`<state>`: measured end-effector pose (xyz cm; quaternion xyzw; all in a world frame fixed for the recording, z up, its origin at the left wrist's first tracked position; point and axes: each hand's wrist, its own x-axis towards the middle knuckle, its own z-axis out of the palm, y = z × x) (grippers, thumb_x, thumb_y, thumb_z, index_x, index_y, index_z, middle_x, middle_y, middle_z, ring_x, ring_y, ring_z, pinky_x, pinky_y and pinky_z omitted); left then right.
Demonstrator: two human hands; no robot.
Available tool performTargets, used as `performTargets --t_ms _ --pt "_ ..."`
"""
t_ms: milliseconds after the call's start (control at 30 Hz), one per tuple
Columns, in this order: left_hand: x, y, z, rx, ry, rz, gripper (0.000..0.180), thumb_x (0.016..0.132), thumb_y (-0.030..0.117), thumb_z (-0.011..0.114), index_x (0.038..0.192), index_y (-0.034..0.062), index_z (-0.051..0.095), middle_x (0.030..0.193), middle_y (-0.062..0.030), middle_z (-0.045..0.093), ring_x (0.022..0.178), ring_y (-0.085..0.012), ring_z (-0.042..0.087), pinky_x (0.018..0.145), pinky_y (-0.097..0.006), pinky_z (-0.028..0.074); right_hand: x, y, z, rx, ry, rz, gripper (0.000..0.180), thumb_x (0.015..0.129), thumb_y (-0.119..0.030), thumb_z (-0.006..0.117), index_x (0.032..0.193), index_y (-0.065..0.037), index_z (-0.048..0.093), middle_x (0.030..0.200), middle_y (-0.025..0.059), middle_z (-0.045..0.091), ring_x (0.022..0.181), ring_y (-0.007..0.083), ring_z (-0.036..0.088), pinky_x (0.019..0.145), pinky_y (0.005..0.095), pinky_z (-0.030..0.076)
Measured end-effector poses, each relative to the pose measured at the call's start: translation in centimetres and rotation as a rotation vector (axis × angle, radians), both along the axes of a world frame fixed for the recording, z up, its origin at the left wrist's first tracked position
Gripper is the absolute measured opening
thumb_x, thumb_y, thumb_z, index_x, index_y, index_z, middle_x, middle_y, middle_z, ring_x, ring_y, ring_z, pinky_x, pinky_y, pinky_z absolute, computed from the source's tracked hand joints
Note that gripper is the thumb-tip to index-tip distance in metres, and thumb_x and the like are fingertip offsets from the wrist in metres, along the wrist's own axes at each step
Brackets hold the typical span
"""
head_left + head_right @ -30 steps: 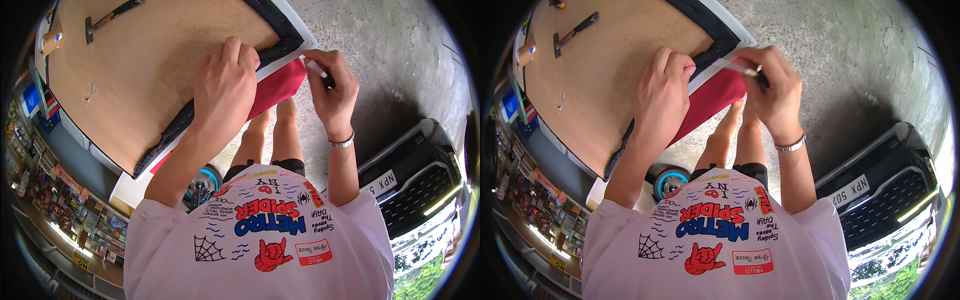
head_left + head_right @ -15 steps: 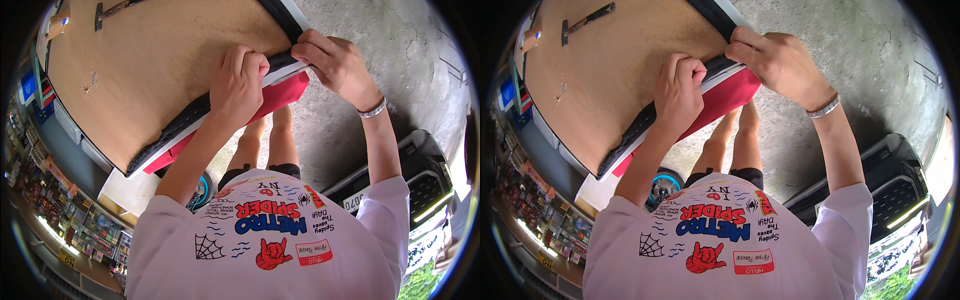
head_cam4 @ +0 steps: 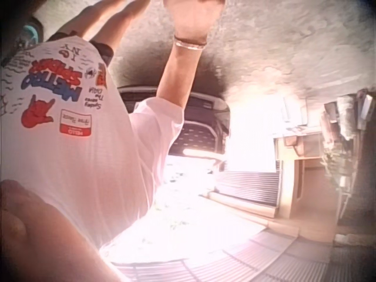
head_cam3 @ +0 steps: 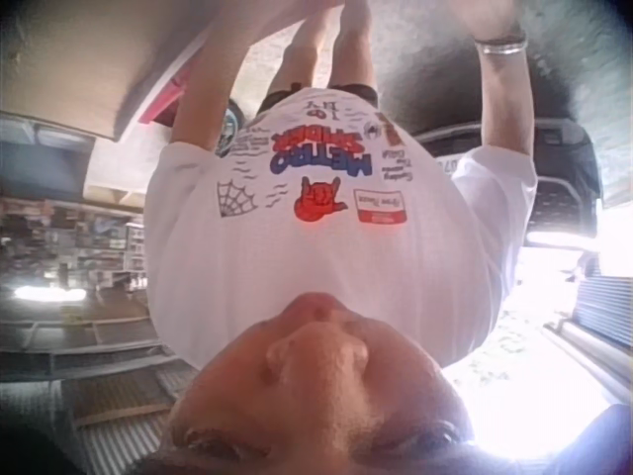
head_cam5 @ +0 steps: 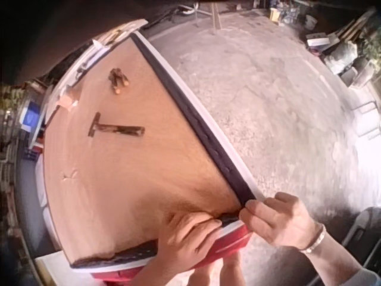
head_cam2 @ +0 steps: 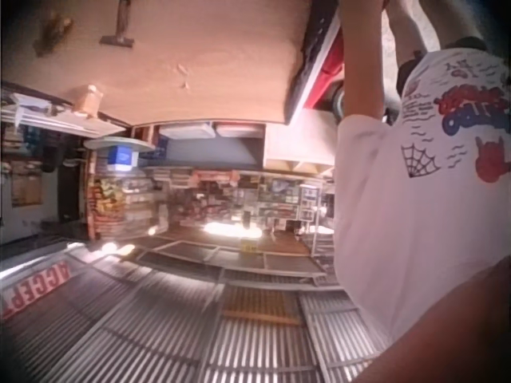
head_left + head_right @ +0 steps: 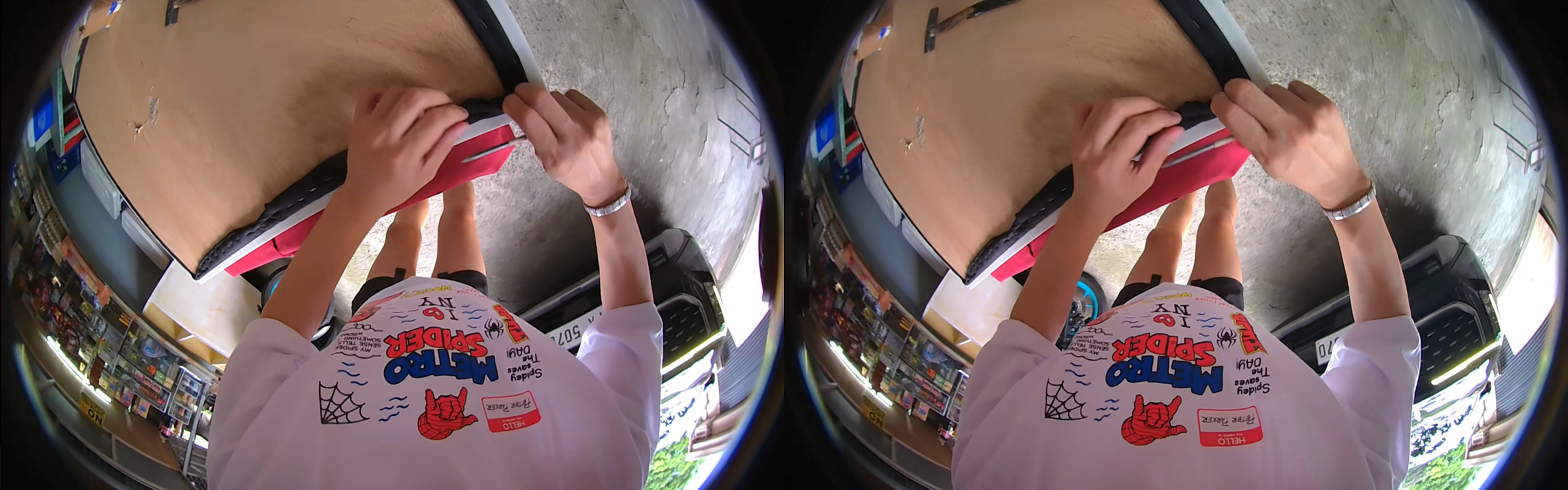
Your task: The person hammers nails into the edge of a large wooden board to attach a black trim strip. They repeatedly pick up nails and use a hammer to secure the trim along the perimeter of the board.
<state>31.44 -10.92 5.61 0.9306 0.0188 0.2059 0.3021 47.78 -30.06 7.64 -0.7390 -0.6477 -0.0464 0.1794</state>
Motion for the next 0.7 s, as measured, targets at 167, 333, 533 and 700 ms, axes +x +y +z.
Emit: performTargets --t_ms 167,333,533,700 --pt "0.2 0.0 -0.1 -0.023 -0.024 0.010 0.017 0.081 0.009 0.082 0.096 0.0140 0.076 0.094 0.0023 0.068 0.080 -0.0169 0.064 0.071 -0.034 0.048 1.0 0.9 2.0 0.231 0.042 -0.115 0.029 0.072 0.003 0.067 0.099 -0.008 0.068 0.097 0.0035 0.069 0.067 0.0159 0.068 0.055 0.0293 0.055" --pt "0.0 -0.2 0.2 -0.148 0.064 0.029 0.014 0.082 0.009 0.081 0.095 0.0110 0.074 0.092 -0.0019 0.068 0.082 -0.0207 0.066 0.072 -0.037 0.052 0.6 5.9 3.0 0.119 0.674 -0.378 0.013 0.094 -0.005 0.071 0.106 -0.003 0.068 0.090 0.0144 0.070 0.067 0.0270 0.067 0.061 0.0354 0.053" --pt "-1.8 0.3 0.8 -0.181 0.206 0.186 0.016 0.086 0.021 0.078 0.099 0.0137 0.071 0.095 -0.0016 0.064 0.089 -0.0253 0.063 0.080 -0.040 0.046 1.0 12.1 3.2 -0.148 0.980 -0.394 0.029 0.095 -0.018 0.070 0.115 0.000 0.059 0.101 0.0223 0.064 0.094 0.0358 0.061 0.075 0.0470 0.049" --pt "-2.1 -0.7 0.6 -0.141 0.209 0.279 0.012 0.087 0.020 0.076 0.093 0.0128 0.069 0.093 -0.0028 0.065 0.088 -0.0264 0.062 0.078 -0.040 0.044 -0.4 7.2 3.1 -0.085 0.760 -0.361 0.020 0.087 -0.008 0.074 0.106 -0.005 0.072 0.091 0.0104 0.068 0.069 0.0290 0.070 0.061 0.0364 0.054"
